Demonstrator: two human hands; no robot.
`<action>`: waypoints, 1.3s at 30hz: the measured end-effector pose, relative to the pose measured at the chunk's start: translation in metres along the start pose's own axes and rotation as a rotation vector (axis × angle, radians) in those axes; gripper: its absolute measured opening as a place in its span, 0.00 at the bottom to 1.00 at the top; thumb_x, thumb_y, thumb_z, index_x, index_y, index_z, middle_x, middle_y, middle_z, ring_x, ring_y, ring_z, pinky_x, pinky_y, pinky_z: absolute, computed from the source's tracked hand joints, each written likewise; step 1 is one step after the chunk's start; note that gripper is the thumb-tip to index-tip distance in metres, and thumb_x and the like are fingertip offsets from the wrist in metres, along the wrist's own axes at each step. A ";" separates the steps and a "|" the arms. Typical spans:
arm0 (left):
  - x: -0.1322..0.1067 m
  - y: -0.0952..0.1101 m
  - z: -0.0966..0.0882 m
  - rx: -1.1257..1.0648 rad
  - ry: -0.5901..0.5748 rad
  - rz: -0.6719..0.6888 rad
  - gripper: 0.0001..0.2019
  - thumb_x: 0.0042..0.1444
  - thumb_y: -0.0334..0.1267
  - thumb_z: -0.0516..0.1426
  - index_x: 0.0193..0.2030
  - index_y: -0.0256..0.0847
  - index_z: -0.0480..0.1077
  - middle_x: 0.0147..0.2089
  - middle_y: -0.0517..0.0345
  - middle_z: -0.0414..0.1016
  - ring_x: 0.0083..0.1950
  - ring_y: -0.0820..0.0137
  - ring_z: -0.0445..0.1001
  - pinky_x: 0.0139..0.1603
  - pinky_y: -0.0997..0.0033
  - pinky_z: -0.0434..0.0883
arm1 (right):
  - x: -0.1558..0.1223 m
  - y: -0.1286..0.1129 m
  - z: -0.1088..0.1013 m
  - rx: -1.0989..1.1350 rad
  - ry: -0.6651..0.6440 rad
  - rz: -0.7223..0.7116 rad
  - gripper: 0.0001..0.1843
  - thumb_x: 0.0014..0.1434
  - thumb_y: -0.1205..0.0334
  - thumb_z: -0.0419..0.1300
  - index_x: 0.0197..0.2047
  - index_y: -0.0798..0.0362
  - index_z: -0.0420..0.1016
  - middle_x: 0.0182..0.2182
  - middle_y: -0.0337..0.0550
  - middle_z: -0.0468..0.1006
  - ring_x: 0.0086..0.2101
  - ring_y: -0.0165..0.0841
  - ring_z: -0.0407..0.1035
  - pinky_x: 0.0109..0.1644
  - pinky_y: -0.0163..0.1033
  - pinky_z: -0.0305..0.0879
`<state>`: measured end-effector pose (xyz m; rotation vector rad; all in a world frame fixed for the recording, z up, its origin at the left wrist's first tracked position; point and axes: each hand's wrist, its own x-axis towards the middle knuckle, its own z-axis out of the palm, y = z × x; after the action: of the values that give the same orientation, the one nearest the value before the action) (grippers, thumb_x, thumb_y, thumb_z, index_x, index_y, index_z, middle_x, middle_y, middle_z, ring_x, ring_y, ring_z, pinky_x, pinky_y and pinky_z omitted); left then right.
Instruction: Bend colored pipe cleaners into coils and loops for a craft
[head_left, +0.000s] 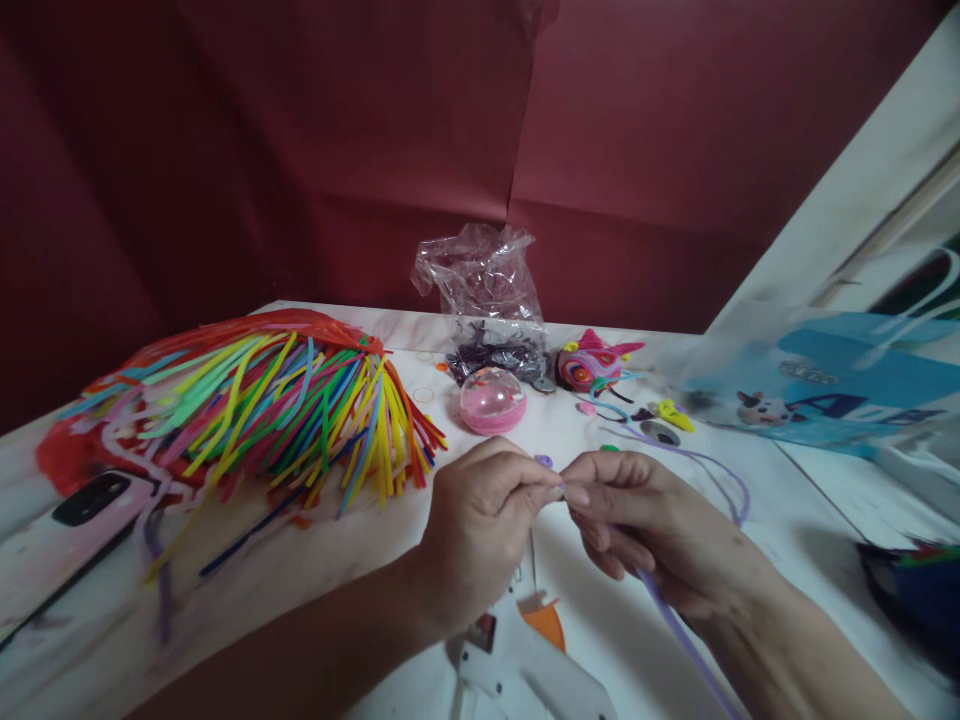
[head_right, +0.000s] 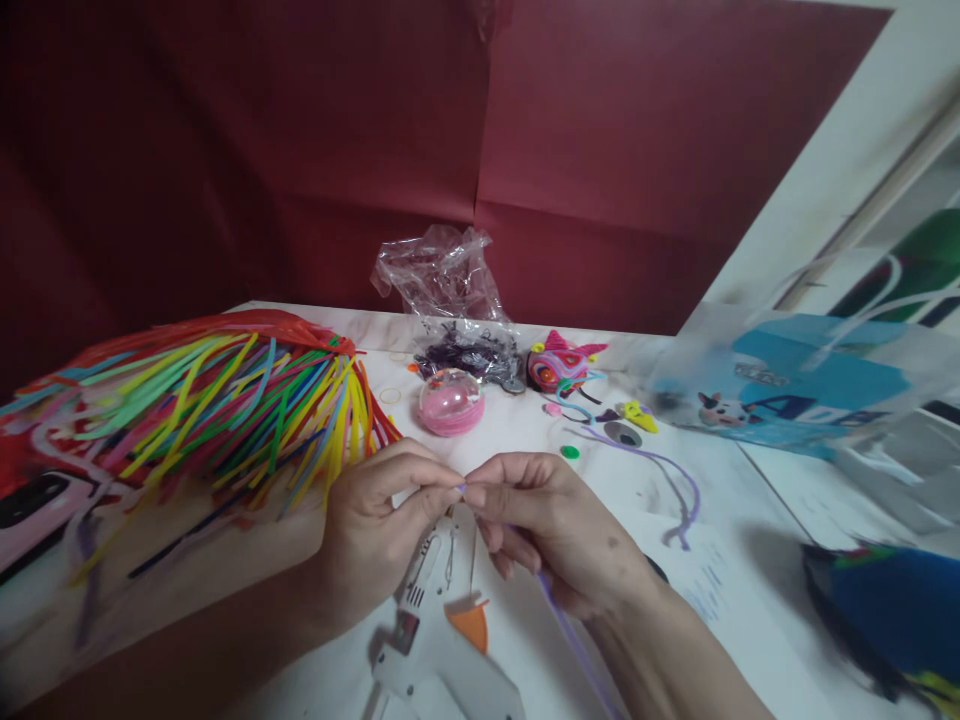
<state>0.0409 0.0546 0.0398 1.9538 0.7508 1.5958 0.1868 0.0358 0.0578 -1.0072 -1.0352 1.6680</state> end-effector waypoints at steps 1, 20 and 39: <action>0.000 0.002 0.000 -0.028 0.017 -0.033 0.05 0.46 0.25 0.58 0.25 0.37 0.72 0.23 0.60 0.71 0.26 0.76 0.70 0.26 0.80 0.67 | 0.000 0.001 0.001 0.026 -0.007 0.000 0.08 0.43 0.62 0.67 0.21 0.58 0.75 0.11 0.34 0.69 0.08 0.15 0.47 0.13 0.25 0.53; 0.001 -0.006 -0.003 0.382 -0.252 0.191 0.07 0.55 0.28 0.52 0.33 0.35 0.71 0.30 0.56 0.70 0.33 0.71 0.69 0.34 0.73 0.67 | 0.003 0.002 -0.006 -0.215 0.162 -0.037 0.09 0.44 0.61 0.65 0.20 0.58 0.72 0.09 0.32 0.66 0.08 0.18 0.50 0.11 0.26 0.45; 0.004 0.001 -0.004 0.103 -0.176 -0.063 0.04 0.46 0.24 0.59 0.25 0.34 0.71 0.24 0.61 0.69 0.27 0.78 0.68 0.29 0.80 0.64 | 0.000 -0.003 -0.007 -0.122 0.038 0.033 0.11 0.41 0.59 0.68 0.21 0.59 0.74 0.10 0.34 0.68 0.08 0.16 0.49 0.12 0.25 0.48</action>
<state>0.0378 0.0567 0.0437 2.0900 0.8280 1.3513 0.1938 0.0378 0.0585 -1.1363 -1.1108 1.6215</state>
